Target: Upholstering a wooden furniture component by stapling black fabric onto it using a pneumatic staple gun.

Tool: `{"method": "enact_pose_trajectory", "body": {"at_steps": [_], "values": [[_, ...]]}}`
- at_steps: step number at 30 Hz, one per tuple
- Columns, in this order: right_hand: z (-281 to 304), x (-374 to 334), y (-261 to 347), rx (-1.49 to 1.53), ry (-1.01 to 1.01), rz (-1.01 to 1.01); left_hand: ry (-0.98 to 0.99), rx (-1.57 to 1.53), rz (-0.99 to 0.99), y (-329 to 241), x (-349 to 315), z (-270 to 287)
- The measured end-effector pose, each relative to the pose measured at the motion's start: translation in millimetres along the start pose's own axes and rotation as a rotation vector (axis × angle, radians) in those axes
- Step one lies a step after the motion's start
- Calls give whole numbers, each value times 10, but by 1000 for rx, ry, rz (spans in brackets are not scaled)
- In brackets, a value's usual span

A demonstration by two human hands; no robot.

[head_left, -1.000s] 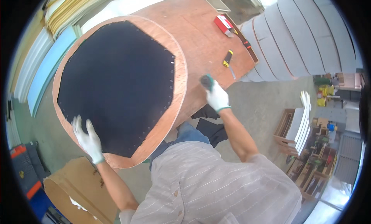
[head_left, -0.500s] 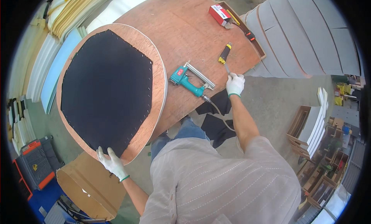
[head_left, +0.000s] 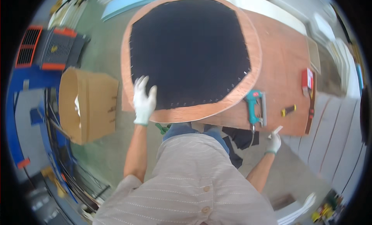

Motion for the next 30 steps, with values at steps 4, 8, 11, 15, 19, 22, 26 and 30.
{"method": "enact_pose_trajectory", "body": {"at_steps": [4, 8, 11, 15, 19, 22, 26, 30], "values": [[-548, -487, 570, 308, -33, 171, -18, 123, -206, 71, 657, 78], [-1254, -1002, 1367, 122, 56, 381, 31, 270, -200, 410, 1450, -70], [-2031, -1227, 1678, 319, 284, 386, 97, 446, -115, 628, 1717, -258], [-3516, -1575, 2098, 472, 423, 275, 130, 420, -133, 734, 1806, -330], [-4856, -1549, 2384, 96, 659, 277, 133, 397, -151, 813, 1835, -162], [-5830, -1633, 2696, -442, 716, 555, 21, 354, -64, 801, 1787, -140], [-6934, -1512, 2811, -1075, 604, 1265, -24, 202, -53, 950, 1842, -144], [-7633, -1664, 2862, -1455, 648, 1577, -184, 69, 4, 1065, 1788, -107]]}}
Point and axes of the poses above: each hand's wrist, its own x-axis towards the middle knuckle, its own z-axis out of the back of the hand, y = z × x, the point moved 5 cm from there along x, towards the middle knuckle, and after that the axes turned 11 degrees about y, right-handed, at the moved point
